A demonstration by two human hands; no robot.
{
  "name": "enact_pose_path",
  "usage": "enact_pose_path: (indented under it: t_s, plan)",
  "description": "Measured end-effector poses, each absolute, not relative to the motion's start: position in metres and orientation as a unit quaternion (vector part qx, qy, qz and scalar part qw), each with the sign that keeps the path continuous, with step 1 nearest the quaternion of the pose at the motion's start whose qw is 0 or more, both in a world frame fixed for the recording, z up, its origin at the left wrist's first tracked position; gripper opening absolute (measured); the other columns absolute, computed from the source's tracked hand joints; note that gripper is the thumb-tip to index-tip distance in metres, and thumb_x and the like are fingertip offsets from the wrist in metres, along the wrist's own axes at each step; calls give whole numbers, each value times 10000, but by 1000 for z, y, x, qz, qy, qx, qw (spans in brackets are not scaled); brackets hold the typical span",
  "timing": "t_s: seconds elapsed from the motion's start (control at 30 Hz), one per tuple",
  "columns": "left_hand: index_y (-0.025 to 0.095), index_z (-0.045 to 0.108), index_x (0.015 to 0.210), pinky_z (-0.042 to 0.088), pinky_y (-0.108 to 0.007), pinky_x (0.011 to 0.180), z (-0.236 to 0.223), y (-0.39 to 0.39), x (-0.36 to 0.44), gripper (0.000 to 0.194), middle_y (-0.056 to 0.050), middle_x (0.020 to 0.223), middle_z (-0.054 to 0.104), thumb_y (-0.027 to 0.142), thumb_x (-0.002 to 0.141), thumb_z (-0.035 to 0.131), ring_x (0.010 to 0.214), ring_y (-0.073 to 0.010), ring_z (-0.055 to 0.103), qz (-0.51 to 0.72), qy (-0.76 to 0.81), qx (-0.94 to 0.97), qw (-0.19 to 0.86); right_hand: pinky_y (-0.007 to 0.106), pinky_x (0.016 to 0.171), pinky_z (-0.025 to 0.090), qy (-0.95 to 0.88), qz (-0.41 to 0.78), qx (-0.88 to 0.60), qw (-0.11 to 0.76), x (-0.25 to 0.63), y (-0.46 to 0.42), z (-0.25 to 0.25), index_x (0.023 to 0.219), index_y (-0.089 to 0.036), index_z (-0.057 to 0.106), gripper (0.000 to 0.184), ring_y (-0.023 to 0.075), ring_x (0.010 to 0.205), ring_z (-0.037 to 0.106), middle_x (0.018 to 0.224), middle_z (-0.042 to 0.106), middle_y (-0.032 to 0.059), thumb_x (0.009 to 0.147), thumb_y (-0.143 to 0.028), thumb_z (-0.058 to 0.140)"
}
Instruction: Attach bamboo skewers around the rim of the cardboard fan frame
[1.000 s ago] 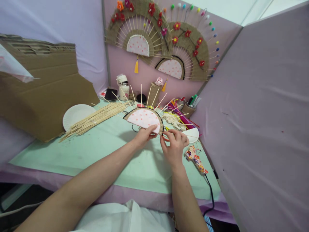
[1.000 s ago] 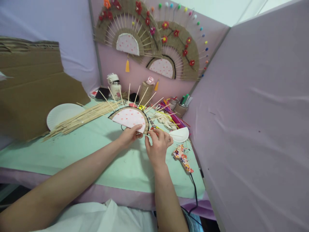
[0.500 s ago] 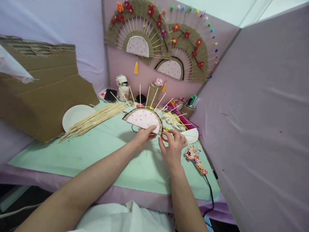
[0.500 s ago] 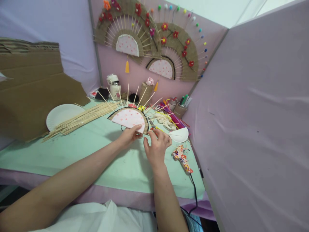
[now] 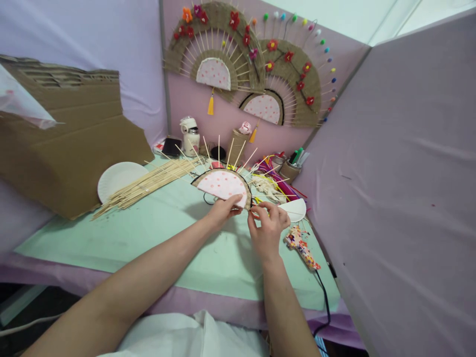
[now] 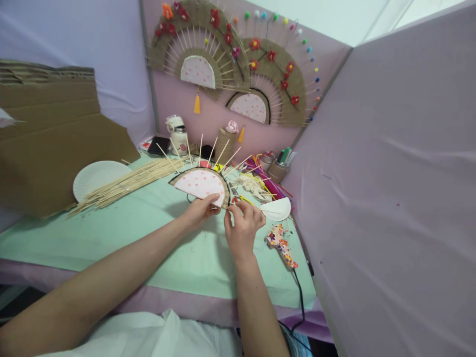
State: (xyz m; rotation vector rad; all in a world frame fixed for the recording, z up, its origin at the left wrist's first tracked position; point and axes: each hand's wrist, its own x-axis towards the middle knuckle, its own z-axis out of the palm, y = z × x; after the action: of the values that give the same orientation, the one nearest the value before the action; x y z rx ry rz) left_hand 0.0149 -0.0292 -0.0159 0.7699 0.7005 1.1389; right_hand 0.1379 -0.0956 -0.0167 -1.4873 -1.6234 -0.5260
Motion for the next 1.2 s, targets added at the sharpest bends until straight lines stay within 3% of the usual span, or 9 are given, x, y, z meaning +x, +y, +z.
enact_pose_path:
  t_s: [0.4, 0.67, 0.97, 1.2]
  plan:
    - [142, 636, 800, 453, -218, 576, -19, -28, 16, 279, -10, 724, 623, 334, 622, 732, 618, -89, 544, 519, 320, 346, 713, 395, 891, 252, -638, -218, -584, 451, 140, -96, -19, 974, -207, 569, 183, 227, 997, 463, 1005, 629, 59, 795, -237, 588]
    - [151, 628, 785, 444, -218, 583, -19, -28, 15, 267, -9, 734, 626, 348, 633, 725, 622, -88, 549, 509, 317, 355, 717, 388, 866, 253, -666, -204, -563, 444, 139, -95, -19, 927, -212, 564, 117, 210, 895, 505, 820, 658, 26, 823, -173, 527]
    - [152, 637, 784, 445, -217, 587, -20, -27, 15, 281, -15, 739, 634, 351, 613, 738, 625, -92, 551, 510, 315, 350, 720, 403, 877, 289, -649, -212, -556, 474, 137, -96, -19, 1054, -193, 528, 291, 230, 953, 501, 948, 659, 57, 771, -194, 594]
    - [145, 634, 776, 447, -213, 572, -19, -27, 14, 277, -18, 722, 635, 342, 612, 741, 604, -88, 543, 512, 303, 337, 730, 418, 865, 333, -640, -227, -517, 521, 140, -99, -19, 1013, -201, 530, 267, 217, 918, 532, 896, 646, 49, 758, -176, 604]
